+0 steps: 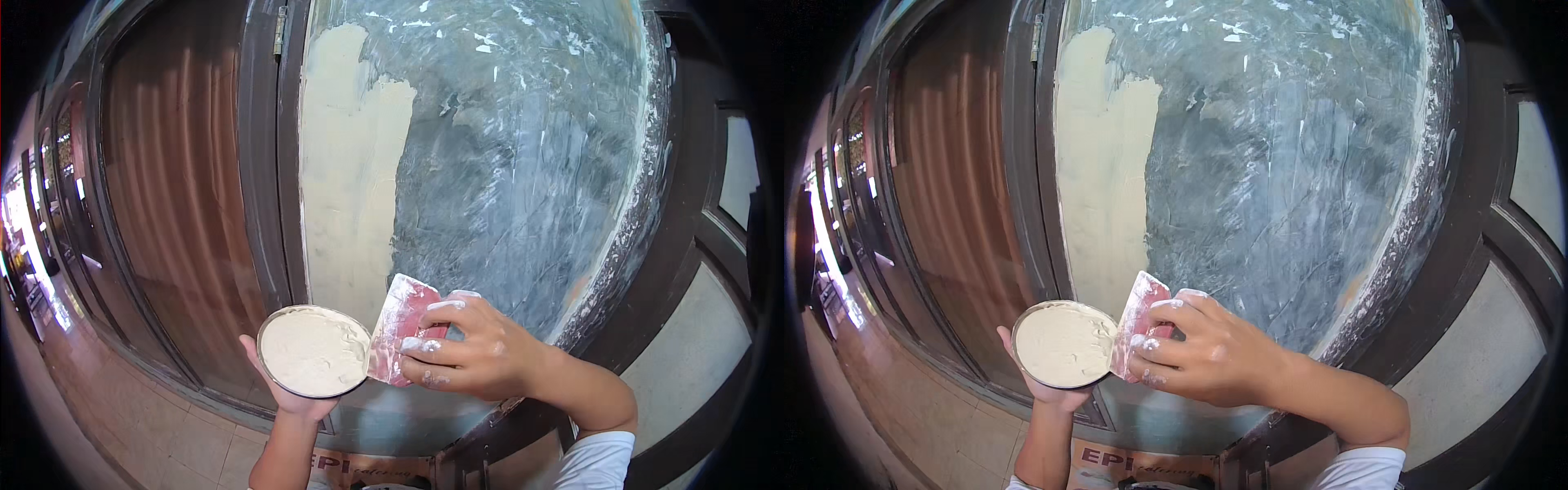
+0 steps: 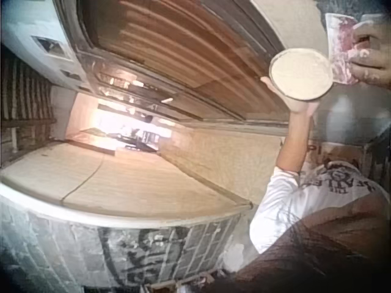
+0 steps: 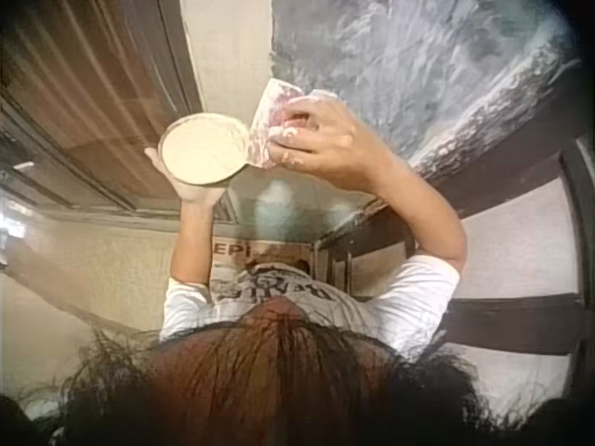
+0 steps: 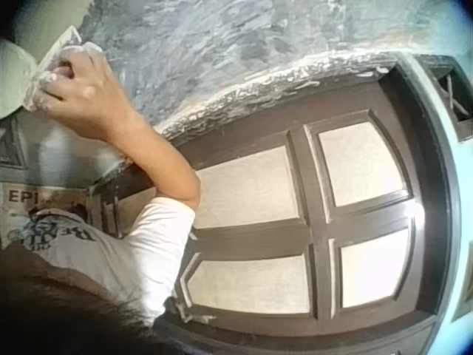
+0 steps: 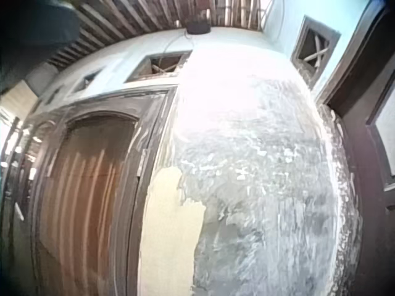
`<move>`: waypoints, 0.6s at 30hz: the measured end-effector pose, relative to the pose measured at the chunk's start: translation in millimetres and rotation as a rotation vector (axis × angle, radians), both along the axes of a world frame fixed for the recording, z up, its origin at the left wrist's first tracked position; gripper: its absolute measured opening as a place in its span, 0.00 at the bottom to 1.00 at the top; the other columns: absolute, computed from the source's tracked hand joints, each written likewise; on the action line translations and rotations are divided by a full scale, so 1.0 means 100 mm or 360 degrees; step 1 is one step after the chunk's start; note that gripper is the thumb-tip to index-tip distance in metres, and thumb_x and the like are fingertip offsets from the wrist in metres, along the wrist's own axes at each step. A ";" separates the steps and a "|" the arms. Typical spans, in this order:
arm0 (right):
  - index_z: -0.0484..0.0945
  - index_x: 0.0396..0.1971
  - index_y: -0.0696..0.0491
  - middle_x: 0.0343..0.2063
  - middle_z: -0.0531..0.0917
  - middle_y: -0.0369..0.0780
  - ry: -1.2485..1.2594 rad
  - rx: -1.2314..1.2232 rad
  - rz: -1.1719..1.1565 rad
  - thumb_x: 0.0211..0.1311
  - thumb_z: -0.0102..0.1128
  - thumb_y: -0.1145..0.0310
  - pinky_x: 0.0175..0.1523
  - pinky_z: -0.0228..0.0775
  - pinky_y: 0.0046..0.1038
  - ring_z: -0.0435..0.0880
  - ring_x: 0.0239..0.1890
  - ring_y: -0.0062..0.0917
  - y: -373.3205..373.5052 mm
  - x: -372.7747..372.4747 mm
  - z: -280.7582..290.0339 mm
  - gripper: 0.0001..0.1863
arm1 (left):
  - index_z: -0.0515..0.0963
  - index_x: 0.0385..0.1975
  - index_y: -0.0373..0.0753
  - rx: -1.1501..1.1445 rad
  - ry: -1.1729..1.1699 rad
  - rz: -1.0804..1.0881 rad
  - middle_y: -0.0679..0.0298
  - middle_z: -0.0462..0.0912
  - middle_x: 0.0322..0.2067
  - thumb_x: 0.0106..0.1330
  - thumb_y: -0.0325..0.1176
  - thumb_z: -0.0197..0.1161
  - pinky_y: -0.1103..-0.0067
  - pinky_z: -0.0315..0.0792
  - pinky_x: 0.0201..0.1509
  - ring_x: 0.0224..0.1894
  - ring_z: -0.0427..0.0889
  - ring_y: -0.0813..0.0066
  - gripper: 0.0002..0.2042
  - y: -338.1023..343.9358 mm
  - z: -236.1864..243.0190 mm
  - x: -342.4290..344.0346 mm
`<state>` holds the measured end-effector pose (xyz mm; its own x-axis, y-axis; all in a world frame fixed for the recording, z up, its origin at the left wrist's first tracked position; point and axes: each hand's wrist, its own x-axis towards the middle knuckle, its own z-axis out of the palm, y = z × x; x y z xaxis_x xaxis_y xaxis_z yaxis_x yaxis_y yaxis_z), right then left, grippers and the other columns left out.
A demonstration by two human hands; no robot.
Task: The person applies wall putty to a surface with a putty knife, using the knife to scoop the putty from its container and spread it onto the wall.
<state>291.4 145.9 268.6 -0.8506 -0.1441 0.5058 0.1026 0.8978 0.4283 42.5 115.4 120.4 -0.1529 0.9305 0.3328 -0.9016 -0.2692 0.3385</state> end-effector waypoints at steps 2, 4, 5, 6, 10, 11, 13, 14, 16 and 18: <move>0.86 0.44 0.43 0.43 0.86 0.29 -0.0014 -0.0013 0.0007 0.56 0.68 0.67 0.54 0.75 0.41 0.80 0.51 0.34 0.00 0.00 0.00 0.14 | 0.79 0.62 0.46 -0.0030 0.0006 0.0018 0.60 0.82 0.59 0.64 0.84 0.40 0.54 0.76 0.63 0.59 0.81 0.56 0.47 0.01 0.00 0.01; 0.85 0.45 0.43 0.44 0.86 0.28 -0.0030 -0.0038 0.0004 0.57 0.67 0.67 0.54 0.76 0.42 0.80 0.51 0.35 -0.01 -0.01 -0.01 0.14 | 0.79 0.62 0.46 -0.0076 0.0018 0.0033 0.60 0.82 0.58 0.64 0.84 0.40 0.55 0.76 0.63 0.59 0.81 0.56 0.47 0.02 -0.01 0.02; 0.85 0.45 0.43 0.44 0.86 0.28 -0.0028 -0.0039 0.0001 0.57 0.67 0.67 0.54 0.76 0.42 0.80 0.51 0.35 0.00 -0.01 -0.02 0.14 | 0.79 0.62 0.46 -0.0076 0.0019 0.0030 0.60 0.82 0.58 0.64 0.84 0.40 0.55 0.76 0.63 0.59 0.81 0.56 0.47 0.02 0.01 0.04; 0.85 0.46 0.43 0.44 0.85 0.29 -0.0021 -0.0045 0.0007 0.58 0.67 0.66 0.54 0.76 0.42 0.80 0.51 0.35 0.01 -0.01 -0.04 0.14 | 0.79 0.61 0.46 -0.0090 0.0017 0.0024 0.60 0.82 0.58 0.64 0.84 0.39 0.55 0.76 0.63 0.59 0.81 0.56 0.48 0.01 0.03 0.06; 0.86 0.45 0.42 0.43 0.85 0.29 0.0020 -0.0083 0.0054 0.59 0.67 0.66 0.55 0.75 0.43 0.81 0.51 0.34 0.02 -0.03 -0.07 0.14 | 0.79 0.61 0.45 -0.0098 0.0028 0.0038 0.60 0.83 0.58 0.65 0.84 0.38 0.55 0.76 0.64 0.58 0.81 0.57 0.48 0.03 0.01 0.07; 0.86 0.45 0.42 0.43 0.85 0.29 0.0019 -0.0085 0.0053 0.59 0.67 0.66 0.55 0.75 0.43 0.81 0.51 0.34 0.02 -0.03 -0.07 0.14 | 0.79 0.61 0.45 -0.0088 0.0022 0.0011 0.60 0.83 0.57 0.66 0.83 0.38 0.55 0.75 0.64 0.58 0.81 0.57 0.47 0.03 0.01 0.08; 0.86 0.44 0.42 0.43 0.85 0.29 -0.0019 -0.0132 0.0021 0.61 0.67 0.66 0.55 0.75 0.42 0.81 0.51 0.34 0.01 -0.03 -0.08 0.12 | 0.79 0.61 0.45 -0.0082 0.0007 -0.0004 0.60 0.83 0.57 0.66 0.83 0.38 0.55 0.75 0.64 0.58 0.81 0.57 0.47 0.03 0.01 0.08; 0.86 0.44 0.42 0.43 0.85 0.29 -0.0019 -0.0133 0.0020 0.61 0.67 0.66 0.55 0.75 0.42 0.81 0.51 0.34 0.01 -0.04 -0.09 0.12 | 0.79 0.61 0.45 -0.0074 -0.0008 -0.0017 0.61 0.83 0.57 0.66 0.83 0.38 0.55 0.76 0.64 0.58 0.81 0.57 0.47 0.04 0.01 0.09; 0.87 0.44 0.42 0.42 0.85 0.28 0.0008 -0.0167 0.0023 0.62 0.67 0.65 0.55 0.75 0.42 0.81 0.52 0.33 0.02 -0.05 -0.11 0.10 | 0.79 0.60 0.45 -0.0096 0.0012 0.0022 0.60 0.83 0.57 0.66 0.83 0.38 0.56 0.76 0.64 0.58 0.81 0.57 0.47 0.05 0.04 0.12; 0.86 0.44 0.42 0.42 0.85 0.28 0.0004 -0.0154 0.0019 0.62 0.67 0.65 0.55 0.74 0.42 0.81 0.52 0.33 0.03 -0.04 -0.11 0.11 | 0.78 0.60 0.45 -0.0122 0.0019 0.0017 0.60 0.82 0.57 0.67 0.83 0.38 0.56 0.76 0.64 0.58 0.81 0.57 0.46 0.05 0.04 0.12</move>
<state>287.2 149.0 257.8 -0.8477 -0.1044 0.5200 0.0926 0.9362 0.3390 54.8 120.4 124.8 -0.1595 0.9517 0.2623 -0.8947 -0.2517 0.3691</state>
